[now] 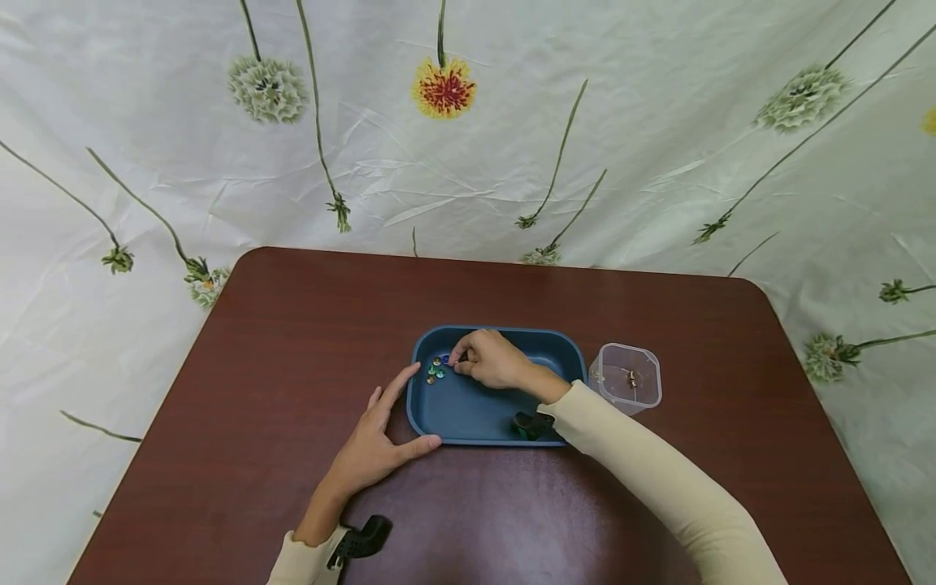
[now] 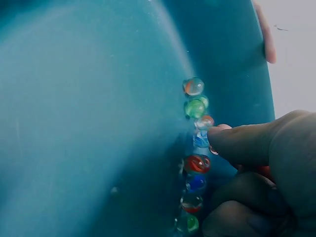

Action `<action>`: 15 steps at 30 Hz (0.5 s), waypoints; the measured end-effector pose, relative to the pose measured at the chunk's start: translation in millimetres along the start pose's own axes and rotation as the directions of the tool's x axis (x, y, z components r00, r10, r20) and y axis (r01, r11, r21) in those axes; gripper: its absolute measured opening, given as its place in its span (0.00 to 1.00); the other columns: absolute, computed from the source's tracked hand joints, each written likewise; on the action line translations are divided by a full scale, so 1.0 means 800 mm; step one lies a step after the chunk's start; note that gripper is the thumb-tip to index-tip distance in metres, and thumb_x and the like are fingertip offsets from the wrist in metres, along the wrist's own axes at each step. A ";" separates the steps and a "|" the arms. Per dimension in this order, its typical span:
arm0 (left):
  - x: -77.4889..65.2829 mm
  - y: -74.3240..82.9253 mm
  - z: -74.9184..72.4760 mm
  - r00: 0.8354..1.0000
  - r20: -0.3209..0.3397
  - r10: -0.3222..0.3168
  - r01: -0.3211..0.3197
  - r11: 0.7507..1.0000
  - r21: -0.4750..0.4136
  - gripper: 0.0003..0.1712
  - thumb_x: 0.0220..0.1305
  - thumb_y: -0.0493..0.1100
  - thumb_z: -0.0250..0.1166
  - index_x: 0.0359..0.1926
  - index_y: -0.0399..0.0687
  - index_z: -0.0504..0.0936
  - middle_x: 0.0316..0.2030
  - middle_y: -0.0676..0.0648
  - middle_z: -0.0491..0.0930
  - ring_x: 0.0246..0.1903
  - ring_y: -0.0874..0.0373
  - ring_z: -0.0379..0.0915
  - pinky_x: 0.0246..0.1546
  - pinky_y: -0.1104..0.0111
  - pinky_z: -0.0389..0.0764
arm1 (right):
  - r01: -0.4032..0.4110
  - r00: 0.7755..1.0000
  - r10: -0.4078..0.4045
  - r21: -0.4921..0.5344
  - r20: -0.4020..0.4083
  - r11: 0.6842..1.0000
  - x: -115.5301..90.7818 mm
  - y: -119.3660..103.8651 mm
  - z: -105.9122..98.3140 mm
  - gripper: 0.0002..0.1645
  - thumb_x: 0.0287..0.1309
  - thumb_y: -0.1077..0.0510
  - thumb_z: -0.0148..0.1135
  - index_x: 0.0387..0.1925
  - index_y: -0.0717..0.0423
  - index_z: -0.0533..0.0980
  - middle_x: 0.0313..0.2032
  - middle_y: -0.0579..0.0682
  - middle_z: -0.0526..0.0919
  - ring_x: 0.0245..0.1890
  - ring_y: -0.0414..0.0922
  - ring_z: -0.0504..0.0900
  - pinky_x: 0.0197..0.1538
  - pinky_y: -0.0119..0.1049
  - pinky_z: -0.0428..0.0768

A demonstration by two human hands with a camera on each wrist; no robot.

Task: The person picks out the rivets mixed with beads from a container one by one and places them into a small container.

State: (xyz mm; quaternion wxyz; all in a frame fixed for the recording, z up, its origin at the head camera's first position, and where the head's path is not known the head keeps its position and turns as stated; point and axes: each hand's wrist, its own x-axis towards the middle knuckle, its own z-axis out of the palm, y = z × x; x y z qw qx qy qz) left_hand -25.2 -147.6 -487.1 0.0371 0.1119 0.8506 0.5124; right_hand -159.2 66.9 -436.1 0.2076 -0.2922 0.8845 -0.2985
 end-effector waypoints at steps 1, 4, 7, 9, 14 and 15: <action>0.000 0.000 0.000 1.000 0.001 0.001 -0.001 1.000 0.000 0.57 0.57 0.55 0.75 0.80 0.66 0.50 0.77 0.51 0.54 0.75 0.45 0.54 0.76 0.39 0.34 | 0.001 1.000 -0.001 0.005 -0.002 1.000 -0.002 0.000 -0.001 0.10 0.67 0.57 0.64 0.45 0.56 0.85 0.11 0.43 0.68 0.12 0.37 0.63 0.22 0.26 0.65; 0.000 -0.001 0.001 1.000 0.004 0.000 0.000 1.000 0.003 0.57 0.57 0.55 0.75 0.80 0.66 0.50 0.77 0.50 0.54 0.75 0.43 0.54 0.75 0.38 0.33 | 0.001 1.000 -0.001 0.012 -0.008 1.000 -0.007 0.002 -0.006 0.10 0.67 0.57 0.64 0.45 0.56 0.85 0.10 0.43 0.66 0.12 0.37 0.62 0.23 0.26 0.65; 0.000 -0.002 0.001 1.000 0.002 0.009 -0.009 1.000 0.006 0.56 0.58 0.55 0.75 0.79 0.66 0.50 0.77 0.48 0.55 0.74 0.41 0.55 0.75 0.36 0.34 | 0.010 1.000 -0.009 0.035 -0.020 0.999 -0.012 0.003 -0.012 0.09 0.67 0.58 0.64 0.45 0.57 0.85 0.09 0.43 0.67 0.11 0.37 0.61 0.23 0.26 0.65; 0.000 -0.002 0.001 1.000 -0.001 0.008 -0.008 1.000 0.007 0.57 0.57 0.55 0.75 0.79 0.66 0.50 0.77 0.48 0.55 0.74 0.42 0.56 0.75 0.36 0.34 | 0.021 1.000 -0.020 0.052 -0.024 0.998 -0.015 0.003 -0.016 0.09 0.67 0.59 0.64 0.45 0.58 0.85 0.09 0.43 0.67 0.11 0.37 0.60 0.23 0.26 0.65; 0.001 -0.001 0.000 1.000 -0.004 -0.002 0.002 1.000 0.006 0.57 0.57 0.55 0.75 0.79 0.67 0.50 0.77 0.50 0.56 0.74 0.44 0.56 0.76 0.38 0.34 | 0.055 0.998 -0.053 0.075 -0.037 0.996 -0.022 0.001 -0.023 0.09 0.67 0.60 0.64 0.44 0.59 0.85 0.09 0.43 0.66 0.10 0.36 0.60 0.22 0.26 0.65; 0.001 -0.001 0.000 1.000 -0.004 -0.005 0.005 1.000 0.005 0.57 0.56 0.55 0.75 0.79 0.68 0.50 0.77 0.50 0.56 0.74 0.45 0.56 0.76 0.38 0.34 | 0.058 0.998 -0.055 0.075 -0.040 0.995 -0.024 0.001 -0.024 0.09 0.67 0.60 0.64 0.44 0.59 0.85 0.08 0.43 0.66 0.10 0.36 0.59 0.22 0.26 0.65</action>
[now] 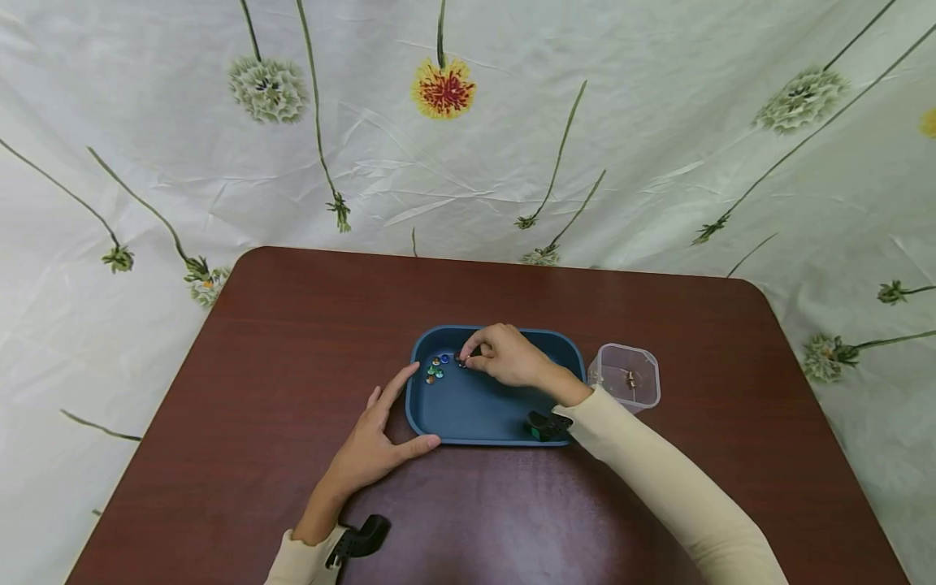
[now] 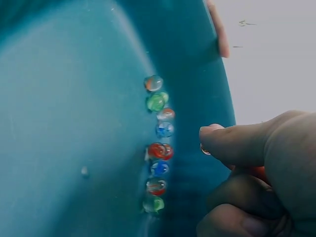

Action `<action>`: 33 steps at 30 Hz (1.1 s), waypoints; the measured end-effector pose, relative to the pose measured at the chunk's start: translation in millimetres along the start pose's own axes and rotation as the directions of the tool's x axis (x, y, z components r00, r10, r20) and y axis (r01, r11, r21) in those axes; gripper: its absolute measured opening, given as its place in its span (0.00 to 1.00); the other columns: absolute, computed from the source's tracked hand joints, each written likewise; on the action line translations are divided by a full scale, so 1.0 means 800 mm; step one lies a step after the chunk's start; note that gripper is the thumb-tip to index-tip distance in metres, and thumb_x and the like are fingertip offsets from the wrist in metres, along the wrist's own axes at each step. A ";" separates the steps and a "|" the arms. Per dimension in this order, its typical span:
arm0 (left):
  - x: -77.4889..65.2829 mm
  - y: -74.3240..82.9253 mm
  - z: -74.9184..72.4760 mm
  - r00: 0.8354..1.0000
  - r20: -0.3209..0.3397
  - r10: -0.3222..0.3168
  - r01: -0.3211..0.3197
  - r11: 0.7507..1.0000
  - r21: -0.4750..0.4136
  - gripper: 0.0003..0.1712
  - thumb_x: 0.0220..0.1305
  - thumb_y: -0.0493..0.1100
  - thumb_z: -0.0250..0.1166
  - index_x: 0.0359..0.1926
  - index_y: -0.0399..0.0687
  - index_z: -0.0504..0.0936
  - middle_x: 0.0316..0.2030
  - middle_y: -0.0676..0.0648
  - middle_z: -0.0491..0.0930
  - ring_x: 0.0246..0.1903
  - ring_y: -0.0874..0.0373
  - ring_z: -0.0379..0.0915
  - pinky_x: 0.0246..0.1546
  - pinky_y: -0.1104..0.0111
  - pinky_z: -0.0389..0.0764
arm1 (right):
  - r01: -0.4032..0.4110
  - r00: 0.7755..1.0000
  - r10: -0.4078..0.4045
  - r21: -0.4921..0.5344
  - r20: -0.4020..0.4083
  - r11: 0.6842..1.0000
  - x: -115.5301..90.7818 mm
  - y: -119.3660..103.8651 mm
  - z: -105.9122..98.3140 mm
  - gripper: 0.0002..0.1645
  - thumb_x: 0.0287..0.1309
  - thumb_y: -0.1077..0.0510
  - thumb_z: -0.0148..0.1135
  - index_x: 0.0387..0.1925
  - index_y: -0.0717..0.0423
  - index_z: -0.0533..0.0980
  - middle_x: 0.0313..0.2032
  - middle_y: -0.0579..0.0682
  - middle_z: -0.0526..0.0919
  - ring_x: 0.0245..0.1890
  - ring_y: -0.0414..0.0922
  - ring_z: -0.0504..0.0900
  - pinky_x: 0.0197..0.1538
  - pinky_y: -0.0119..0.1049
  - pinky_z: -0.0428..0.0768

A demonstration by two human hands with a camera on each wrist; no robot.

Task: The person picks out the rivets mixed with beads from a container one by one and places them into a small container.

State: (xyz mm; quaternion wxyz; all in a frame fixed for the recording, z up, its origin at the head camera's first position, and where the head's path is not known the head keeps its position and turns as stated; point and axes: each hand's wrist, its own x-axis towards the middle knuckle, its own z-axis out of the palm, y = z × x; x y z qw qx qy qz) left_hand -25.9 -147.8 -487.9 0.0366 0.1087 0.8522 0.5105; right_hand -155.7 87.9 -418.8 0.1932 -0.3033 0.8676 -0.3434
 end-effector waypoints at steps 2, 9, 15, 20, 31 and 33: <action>0.000 0.000 0.000 1.000 0.000 0.000 0.000 1.000 0.000 0.57 0.56 0.55 0.76 0.79 0.68 0.50 0.77 0.50 0.55 0.75 0.45 0.56 0.76 0.38 0.34 | 0.007 1.000 -0.007 0.001 -0.007 1.000 -0.004 0.000 -0.002 0.09 0.67 0.60 0.64 0.44 0.59 0.85 0.08 0.43 0.65 0.10 0.36 0.59 0.22 0.26 0.64; 0.001 0.000 -0.002 1.000 -0.007 0.006 -0.006 1.000 -0.012 0.58 0.55 0.54 0.76 0.79 0.66 0.50 0.76 0.50 0.57 0.74 0.45 0.56 0.75 0.37 0.33 | 0.033 0.999 -0.032 0.033 -0.035 0.999 -0.022 0.005 -0.012 0.11 0.67 0.60 0.63 0.45 0.62 0.85 0.08 0.43 0.61 0.10 0.38 0.61 0.21 0.27 0.66; 0.000 0.000 -0.001 1.000 -0.006 0.001 -0.001 1.000 -0.011 0.58 0.55 0.54 0.76 0.79 0.68 0.50 0.77 0.50 0.56 0.74 0.45 0.56 0.75 0.37 0.33 | 0.025 0.997 -0.021 0.046 -0.080 0.999 -0.039 0.006 -0.029 0.10 0.68 0.59 0.63 0.45 0.60 0.85 0.09 0.43 0.58 0.11 0.39 0.60 0.22 0.29 0.66; 0.000 0.001 0.000 1.000 -0.007 -0.001 0.001 1.000 -0.011 0.58 0.55 0.54 0.77 0.79 0.67 0.50 0.77 0.51 0.56 0.75 0.45 0.55 0.75 0.38 0.34 | -0.007 0.994 0.014 0.066 -0.112 0.998 -0.057 0.009 -0.044 0.10 0.68 0.60 0.63 0.46 0.61 0.84 0.10 0.42 0.55 0.11 0.40 0.59 0.23 0.30 0.65; 0.000 0.002 0.000 1.000 0.008 -0.015 0.015 1.000 -0.004 0.58 0.56 0.55 0.76 0.80 0.65 0.49 0.78 0.49 0.53 0.76 0.41 0.51 0.75 0.36 0.34 | -0.052 0.978 0.070 0.097 -0.194 0.994 -0.095 0.020 -0.072 0.09 0.67 0.61 0.64 0.44 0.61 0.83 0.13 0.42 0.54 0.12 0.38 0.56 0.24 0.31 0.65; 0.000 0.002 -0.001 1.000 0.010 -0.021 0.021 1.000 -0.005 0.59 0.55 0.55 0.76 0.80 0.66 0.49 0.78 0.50 0.52 0.76 0.42 0.50 0.75 0.37 0.34 | -0.060 0.974 0.081 0.105 -0.211 0.993 -0.101 0.025 -0.076 0.09 0.67 0.61 0.64 0.44 0.62 0.83 0.13 0.43 0.53 0.12 0.37 0.54 0.24 0.31 0.64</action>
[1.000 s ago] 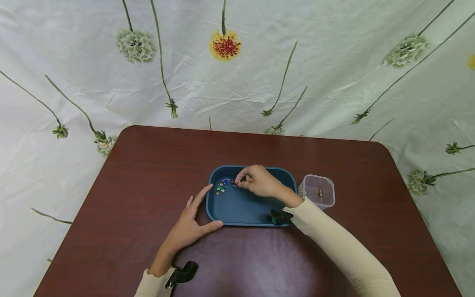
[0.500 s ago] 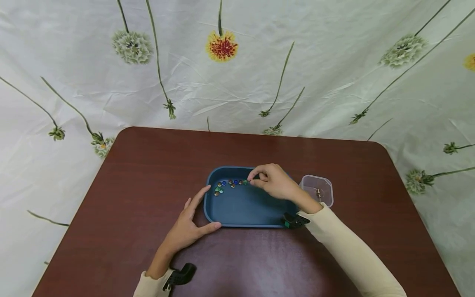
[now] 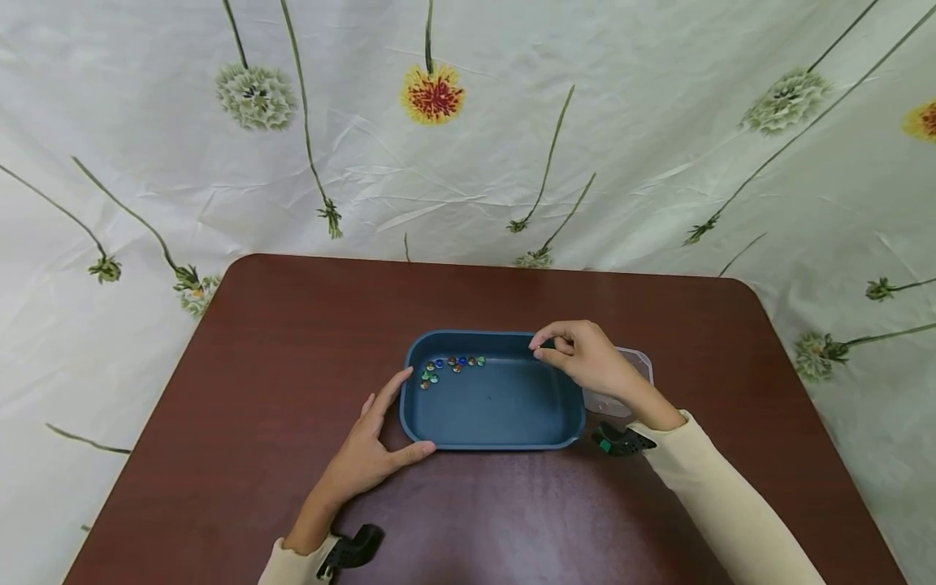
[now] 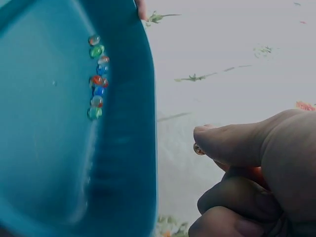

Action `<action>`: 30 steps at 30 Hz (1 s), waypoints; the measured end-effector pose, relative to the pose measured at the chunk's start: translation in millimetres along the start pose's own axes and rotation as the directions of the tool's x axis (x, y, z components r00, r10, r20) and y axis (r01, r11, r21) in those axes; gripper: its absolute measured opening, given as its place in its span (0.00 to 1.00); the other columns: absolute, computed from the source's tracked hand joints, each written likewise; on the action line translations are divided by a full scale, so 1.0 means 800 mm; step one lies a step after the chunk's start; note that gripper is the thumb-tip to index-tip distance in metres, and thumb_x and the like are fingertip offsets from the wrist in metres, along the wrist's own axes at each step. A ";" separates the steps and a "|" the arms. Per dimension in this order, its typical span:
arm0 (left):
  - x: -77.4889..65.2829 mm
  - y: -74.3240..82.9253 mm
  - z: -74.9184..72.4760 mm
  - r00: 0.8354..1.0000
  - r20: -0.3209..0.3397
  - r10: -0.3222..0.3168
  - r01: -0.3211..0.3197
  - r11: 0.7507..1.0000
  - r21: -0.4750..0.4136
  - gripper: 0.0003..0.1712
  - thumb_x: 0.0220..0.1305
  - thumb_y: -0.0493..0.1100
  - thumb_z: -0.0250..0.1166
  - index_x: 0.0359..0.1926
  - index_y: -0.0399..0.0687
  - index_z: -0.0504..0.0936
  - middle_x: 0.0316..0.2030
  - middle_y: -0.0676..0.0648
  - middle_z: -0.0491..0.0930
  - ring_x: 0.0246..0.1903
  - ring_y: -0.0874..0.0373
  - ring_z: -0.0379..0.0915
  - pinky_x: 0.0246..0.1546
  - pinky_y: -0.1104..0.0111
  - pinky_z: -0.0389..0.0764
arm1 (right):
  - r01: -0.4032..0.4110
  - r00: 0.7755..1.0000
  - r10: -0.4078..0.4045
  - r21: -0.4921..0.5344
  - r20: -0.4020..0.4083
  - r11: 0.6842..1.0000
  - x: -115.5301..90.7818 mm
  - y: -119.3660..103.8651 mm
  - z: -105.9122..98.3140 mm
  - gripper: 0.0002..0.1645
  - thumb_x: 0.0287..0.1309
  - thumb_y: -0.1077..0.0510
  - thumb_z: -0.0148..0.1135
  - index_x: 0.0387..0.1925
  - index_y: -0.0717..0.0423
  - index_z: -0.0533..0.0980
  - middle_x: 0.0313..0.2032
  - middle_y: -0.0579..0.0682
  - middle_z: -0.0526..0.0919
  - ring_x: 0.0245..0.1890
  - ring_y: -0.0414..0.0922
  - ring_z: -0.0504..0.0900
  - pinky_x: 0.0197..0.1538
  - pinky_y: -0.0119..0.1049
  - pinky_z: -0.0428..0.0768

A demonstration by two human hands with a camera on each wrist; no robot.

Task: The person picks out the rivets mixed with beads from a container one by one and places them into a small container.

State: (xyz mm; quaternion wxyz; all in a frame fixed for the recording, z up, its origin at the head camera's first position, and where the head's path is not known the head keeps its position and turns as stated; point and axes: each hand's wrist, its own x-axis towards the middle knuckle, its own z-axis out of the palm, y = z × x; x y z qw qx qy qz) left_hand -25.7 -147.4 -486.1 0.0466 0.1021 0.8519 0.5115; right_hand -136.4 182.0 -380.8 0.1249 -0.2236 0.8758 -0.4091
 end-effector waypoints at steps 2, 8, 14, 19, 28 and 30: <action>0.000 0.001 0.000 1.000 0.000 -0.002 0.002 1.000 0.000 0.59 0.55 0.55 0.77 0.80 0.66 0.49 0.78 0.51 0.52 0.76 0.43 0.49 0.75 0.37 0.34 | -0.011 1.000 0.011 0.005 -0.013 1.000 -0.006 0.005 -0.006 0.09 0.67 0.61 0.64 0.44 0.62 0.83 0.14 0.43 0.53 0.13 0.37 0.53 0.24 0.31 0.64; 0.001 0.002 -0.001 1.000 0.002 0.007 -0.007 1.000 -0.002 0.59 0.54 0.55 0.77 0.79 0.66 0.50 0.78 0.50 0.52 0.76 0.42 0.49 0.74 0.36 0.35 | -0.050 0.997 0.051 0.015 -0.050 0.999 -0.027 0.020 -0.025 0.09 0.67 0.61 0.63 0.45 0.62 0.82 0.15 0.43 0.53 0.15 0.37 0.55 0.25 0.30 0.66; 0.002 0.001 -0.001 1.000 0.008 0.003 -0.003 1.000 0.003 0.59 0.54 0.55 0.77 0.79 0.67 0.49 0.78 0.51 0.51 0.77 0.43 0.49 0.74 0.36 0.35 | -0.083 0.992 0.079 -0.037 -0.096 0.996 -0.043 0.035 -0.040 0.07 0.66 0.62 0.65 0.43 0.61 0.83 0.15 0.42 0.54 0.16 0.37 0.56 0.26 0.30 0.68; 0.001 0.000 0.000 1.000 0.008 0.000 0.000 1.000 0.005 0.59 0.54 0.55 0.77 0.79 0.66 0.49 0.78 0.52 0.51 0.77 0.44 0.48 0.75 0.36 0.35 | -0.116 0.987 0.107 -0.064 -0.120 0.991 -0.055 0.042 -0.050 0.07 0.65 0.61 0.65 0.42 0.61 0.83 0.16 0.42 0.54 0.16 0.36 0.56 0.24 0.30 0.66; 0.002 0.001 0.000 1.000 0.010 0.002 -0.002 1.000 -0.021 0.59 0.54 0.54 0.77 0.79 0.68 0.49 0.78 0.54 0.50 0.77 0.45 0.46 0.75 0.36 0.34 | -0.155 0.979 0.146 -0.053 -0.142 0.987 -0.075 0.060 -0.061 0.09 0.64 0.61 0.67 0.43 0.64 0.82 0.17 0.42 0.54 0.16 0.35 0.54 0.21 0.31 0.62; 0.002 0.001 0.000 1.000 0.012 -0.001 0.001 1.000 -0.025 0.59 0.54 0.54 0.77 0.79 0.68 0.49 0.78 0.54 0.50 0.77 0.44 0.45 0.74 0.36 0.34 | -0.161 0.978 0.153 -0.052 -0.142 0.986 -0.079 0.063 -0.061 0.10 0.64 0.62 0.67 0.43 0.64 0.82 0.17 0.42 0.54 0.16 0.35 0.54 0.21 0.31 0.61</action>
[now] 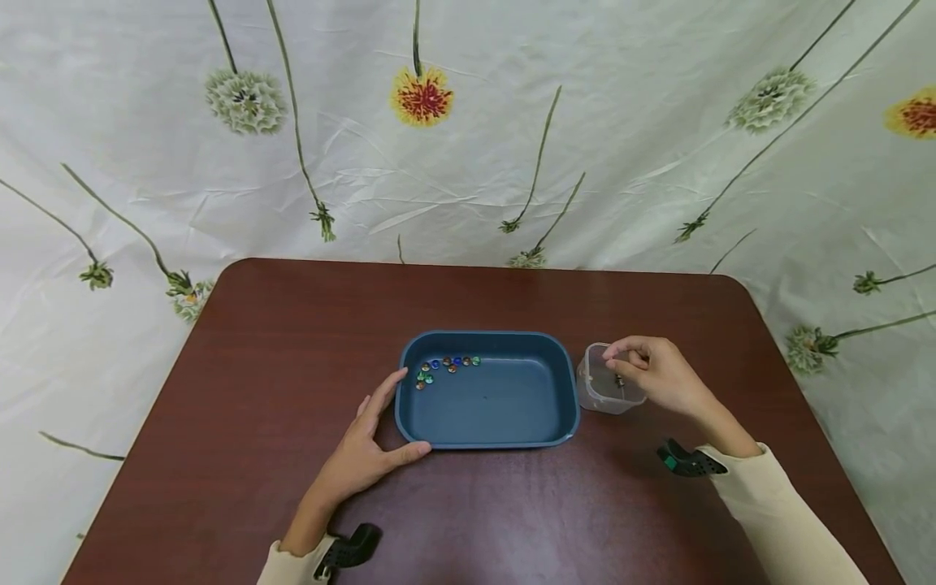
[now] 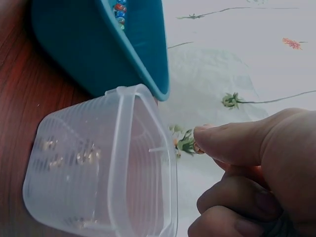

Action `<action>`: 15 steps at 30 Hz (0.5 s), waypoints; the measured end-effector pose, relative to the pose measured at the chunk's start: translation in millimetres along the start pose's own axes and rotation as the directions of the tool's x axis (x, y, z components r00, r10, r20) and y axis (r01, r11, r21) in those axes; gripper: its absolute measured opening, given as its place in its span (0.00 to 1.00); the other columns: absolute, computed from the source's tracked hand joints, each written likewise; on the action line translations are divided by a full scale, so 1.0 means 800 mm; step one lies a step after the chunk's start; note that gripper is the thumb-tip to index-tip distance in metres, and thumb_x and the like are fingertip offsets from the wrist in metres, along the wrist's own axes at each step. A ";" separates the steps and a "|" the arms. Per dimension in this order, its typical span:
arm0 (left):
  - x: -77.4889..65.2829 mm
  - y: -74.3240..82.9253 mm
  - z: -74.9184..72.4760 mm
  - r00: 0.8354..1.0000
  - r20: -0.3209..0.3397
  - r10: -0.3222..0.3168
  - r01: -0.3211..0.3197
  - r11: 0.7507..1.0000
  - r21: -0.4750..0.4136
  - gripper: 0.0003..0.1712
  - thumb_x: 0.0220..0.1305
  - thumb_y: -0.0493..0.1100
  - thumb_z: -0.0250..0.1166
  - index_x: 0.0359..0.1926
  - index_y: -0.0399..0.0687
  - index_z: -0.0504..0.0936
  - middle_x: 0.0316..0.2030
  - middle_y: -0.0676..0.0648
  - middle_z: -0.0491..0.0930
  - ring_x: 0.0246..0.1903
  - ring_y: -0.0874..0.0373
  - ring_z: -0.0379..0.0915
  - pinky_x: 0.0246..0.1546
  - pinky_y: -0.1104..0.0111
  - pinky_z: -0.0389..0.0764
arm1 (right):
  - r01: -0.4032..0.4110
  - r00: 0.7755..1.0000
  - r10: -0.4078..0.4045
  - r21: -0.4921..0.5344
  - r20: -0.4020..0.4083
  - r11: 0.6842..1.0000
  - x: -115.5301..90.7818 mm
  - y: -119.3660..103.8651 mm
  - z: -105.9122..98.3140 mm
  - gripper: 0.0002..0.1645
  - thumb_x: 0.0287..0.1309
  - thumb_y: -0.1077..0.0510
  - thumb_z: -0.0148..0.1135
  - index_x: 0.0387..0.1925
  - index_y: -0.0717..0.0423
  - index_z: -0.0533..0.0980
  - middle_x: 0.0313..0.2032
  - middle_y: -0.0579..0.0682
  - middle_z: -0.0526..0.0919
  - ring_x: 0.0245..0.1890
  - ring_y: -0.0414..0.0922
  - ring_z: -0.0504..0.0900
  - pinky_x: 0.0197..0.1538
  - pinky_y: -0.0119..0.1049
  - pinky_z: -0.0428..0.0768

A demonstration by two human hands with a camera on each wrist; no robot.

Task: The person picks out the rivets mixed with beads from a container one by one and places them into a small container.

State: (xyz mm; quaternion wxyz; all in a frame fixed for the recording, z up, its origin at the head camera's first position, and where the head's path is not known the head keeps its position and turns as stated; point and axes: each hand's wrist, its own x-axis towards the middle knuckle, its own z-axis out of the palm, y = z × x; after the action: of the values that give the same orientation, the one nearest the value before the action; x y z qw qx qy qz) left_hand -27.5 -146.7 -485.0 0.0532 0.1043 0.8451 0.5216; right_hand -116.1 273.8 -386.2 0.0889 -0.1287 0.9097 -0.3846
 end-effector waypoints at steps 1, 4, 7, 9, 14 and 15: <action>0.000 0.000 0.000 1.000 0.000 -0.001 0.001 1.000 -0.001 0.59 0.55 0.54 0.77 0.79 0.68 0.49 0.78 0.53 0.50 0.77 0.44 0.45 0.74 0.36 0.34 | -0.001 1.000 0.001 -0.001 -0.001 1.000 -0.001 0.001 0.000 0.09 0.64 0.62 0.67 0.43 0.65 0.82 0.17 0.42 0.54 0.16 0.35 0.54 0.20 0.31 0.61; -0.001 0.000 -0.001 1.000 -0.003 -0.005 0.005 1.000 -0.001 0.59 0.55 0.54 0.77 0.79 0.67 0.49 0.78 0.53 0.50 0.77 0.44 0.45 0.74 0.35 0.35 | -0.006 1.000 0.006 -0.004 -0.004 1.000 -0.002 0.004 -0.001 0.09 0.64 0.62 0.67 0.43 0.65 0.82 0.17 0.43 0.55 0.16 0.35 0.55 0.20 0.31 0.61; -0.002 0.000 -0.001 1.000 -0.003 -0.012 0.012 1.000 0.000 0.59 0.54 0.54 0.77 0.79 0.68 0.49 0.78 0.51 0.50 0.77 0.43 0.45 0.74 0.35 0.35 | -0.015 1.000 0.015 -0.009 -0.006 1.000 -0.004 0.006 0.000 0.10 0.63 0.63 0.67 0.44 0.64 0.82 0.17 0.43 0.56 0.16 0.36 0.56 0.19 0.32 0.61; -0.003 0.000 -0.001 1.000 -0.002 -0.017 0.017 1.000 0.002 0.59 0.54 0.54 0.77 0.79 0.68 0.49 0.78 0.51 0.50 0.77 0.42 0.45 0.73 0.34 0.36 | -0.019 1.000 0.019 -0.015 -0.009 1.000 -0.005 0.008 0.000 0.10 0.63 0.63 0.67 0.44 0.64 0.82 0.17 0.43 0.56 0.16 0.36 0.56 0.18 0.32 0.60; -0.003 -0.003 0.000 1.000 -0.009 0.008 -0.008 0.999 -0.048 0.61 0.55 0.51 0.77 0.79 0.71 0.46 0.78 0.49 0.51 0.77 0.43 0.46 0.72 0.33 0.46 | 0.010 1.000 -0.011 -0.027 -0.024 1.000 -0.008 0.014 -0.001 0.09 0.63 0.62 0.67 0.43 0.64 0.82 0.17 0.42 0.57 0.16 0.36 0.57 0.19 0.32 0.61; -0.003 -0.004 0.000 1.000 -0.014 0.021 -0.021 0.998 -0.059 0.61 0.56 0.49 0.77 0.79 0.71 0.45 0.78 0.48 0.51 0.77 0.44 0.47 0.71 0.33 0.49 | 0.025 0.999 -0.026 -0.028 -0.029 0.999 -0.008 0.015 -0.002 0.09 0.64 0.62 0.67 0.43 0.64 0.82 0.17 0.42 0.57 0.17 0.36 0.57 0.20 0.32 0.61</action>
State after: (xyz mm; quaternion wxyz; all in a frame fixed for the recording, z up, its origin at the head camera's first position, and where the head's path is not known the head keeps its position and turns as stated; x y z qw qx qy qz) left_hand -25.9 -148.7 -487.7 0.0451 0.1079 0.8284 0.5478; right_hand -112.5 284.6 -393.4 0.0690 -0.1357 0.9144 -0.3751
